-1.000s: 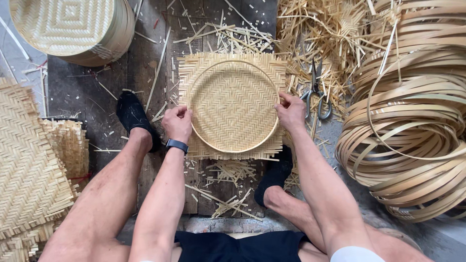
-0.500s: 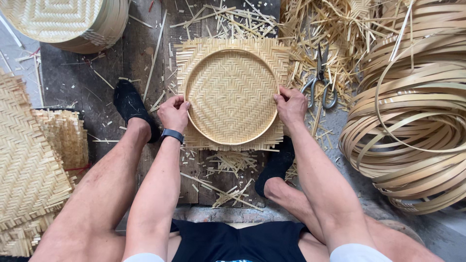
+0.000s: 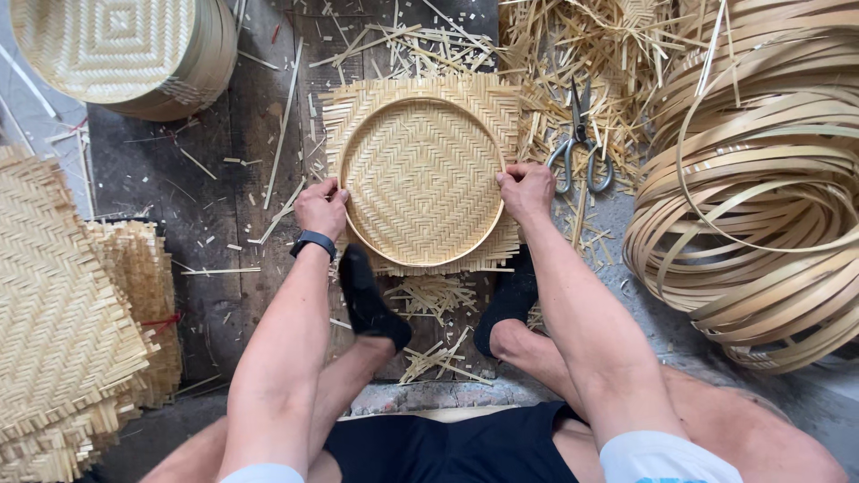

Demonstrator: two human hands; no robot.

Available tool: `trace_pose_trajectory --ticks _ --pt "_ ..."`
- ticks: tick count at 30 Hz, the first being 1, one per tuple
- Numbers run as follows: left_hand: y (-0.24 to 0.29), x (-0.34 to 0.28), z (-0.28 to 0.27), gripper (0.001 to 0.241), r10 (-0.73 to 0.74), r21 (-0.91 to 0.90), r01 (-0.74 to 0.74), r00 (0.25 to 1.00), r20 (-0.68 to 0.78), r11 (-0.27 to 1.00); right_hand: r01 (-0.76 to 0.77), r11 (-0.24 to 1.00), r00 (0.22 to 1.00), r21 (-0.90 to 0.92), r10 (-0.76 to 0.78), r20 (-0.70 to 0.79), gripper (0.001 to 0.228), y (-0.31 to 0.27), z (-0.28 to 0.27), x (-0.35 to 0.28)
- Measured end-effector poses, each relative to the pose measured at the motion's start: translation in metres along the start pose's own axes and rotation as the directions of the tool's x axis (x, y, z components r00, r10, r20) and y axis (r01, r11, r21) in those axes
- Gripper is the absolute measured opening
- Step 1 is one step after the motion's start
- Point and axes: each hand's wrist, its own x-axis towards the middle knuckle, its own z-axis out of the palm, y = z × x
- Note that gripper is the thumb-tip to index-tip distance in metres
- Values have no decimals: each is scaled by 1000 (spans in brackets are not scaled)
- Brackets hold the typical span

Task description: The person places a circular bamboo frame onto a woven bamboo mat, trims the edges of the mat using shears, and fits the mat into the frame to form a basket base.

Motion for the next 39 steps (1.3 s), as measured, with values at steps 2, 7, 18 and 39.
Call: trace_pose_trajectory --ticks 2,7,18,39 --pt "-5 4 3 33 -34 -87 33 999 -8 996 62 996 997 -58 -64 -43 20 5 4 0" --pt "-3 5 2 32 -199 -229 204 979 46 952 126 991 991 -39 -127 -32 19 1 0 3" --pt "-1 3 2 32 -338 -384 346 937 93 856 -37 993 996 111 27 88 18 19 6 8" --pt "134 106 65 38 512 61 -546 814 273 836 866 373 491 -333 -759 426 96 -75 39 -134"
